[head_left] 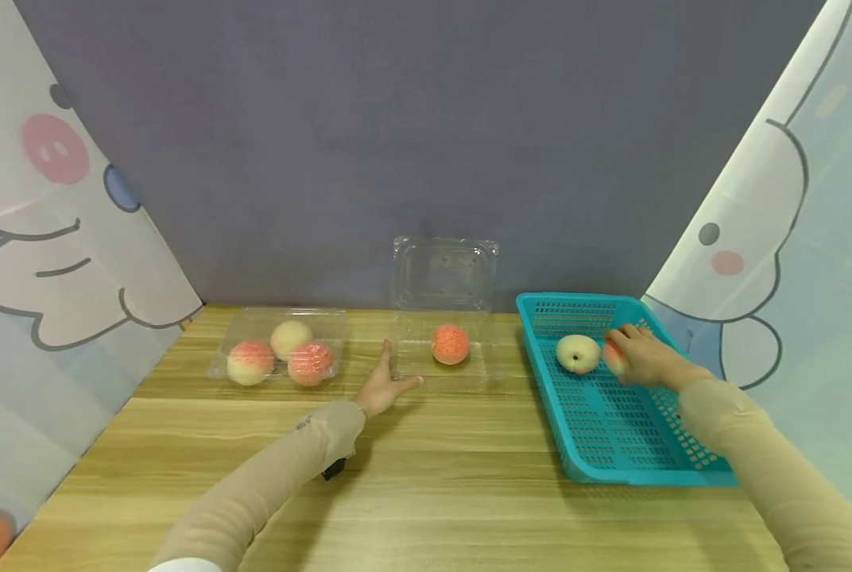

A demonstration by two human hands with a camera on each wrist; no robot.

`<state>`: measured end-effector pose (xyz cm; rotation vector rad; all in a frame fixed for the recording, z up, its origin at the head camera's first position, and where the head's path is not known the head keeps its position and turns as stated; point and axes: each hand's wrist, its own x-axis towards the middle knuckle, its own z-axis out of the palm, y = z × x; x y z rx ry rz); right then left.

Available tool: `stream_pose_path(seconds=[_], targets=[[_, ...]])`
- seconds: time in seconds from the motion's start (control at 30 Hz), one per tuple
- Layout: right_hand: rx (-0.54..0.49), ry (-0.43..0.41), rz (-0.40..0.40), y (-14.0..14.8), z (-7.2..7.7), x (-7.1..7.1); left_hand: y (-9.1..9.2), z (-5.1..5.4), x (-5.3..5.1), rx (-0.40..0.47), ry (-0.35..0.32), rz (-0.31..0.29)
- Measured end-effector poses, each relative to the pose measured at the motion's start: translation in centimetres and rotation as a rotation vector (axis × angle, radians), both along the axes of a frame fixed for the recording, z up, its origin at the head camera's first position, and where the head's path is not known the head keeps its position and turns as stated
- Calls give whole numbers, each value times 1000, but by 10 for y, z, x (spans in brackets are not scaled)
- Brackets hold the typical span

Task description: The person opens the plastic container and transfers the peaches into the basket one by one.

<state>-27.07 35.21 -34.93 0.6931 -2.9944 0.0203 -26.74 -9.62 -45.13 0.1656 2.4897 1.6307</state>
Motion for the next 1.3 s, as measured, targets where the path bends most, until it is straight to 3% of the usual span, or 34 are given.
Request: stream_pose_path(seconds=[0.8, 1.03, 1.3], targets=[[74, -117, -60, 6, -23, -9, -1, 4, -4, -3, -3, -29], [126, -147, -103, 5, -19, -7, -1, 3, -5, 2, 1, -27], [117, -198, -138, 7, -23, -1, -1, 3, 1, -5, 7, -24]])
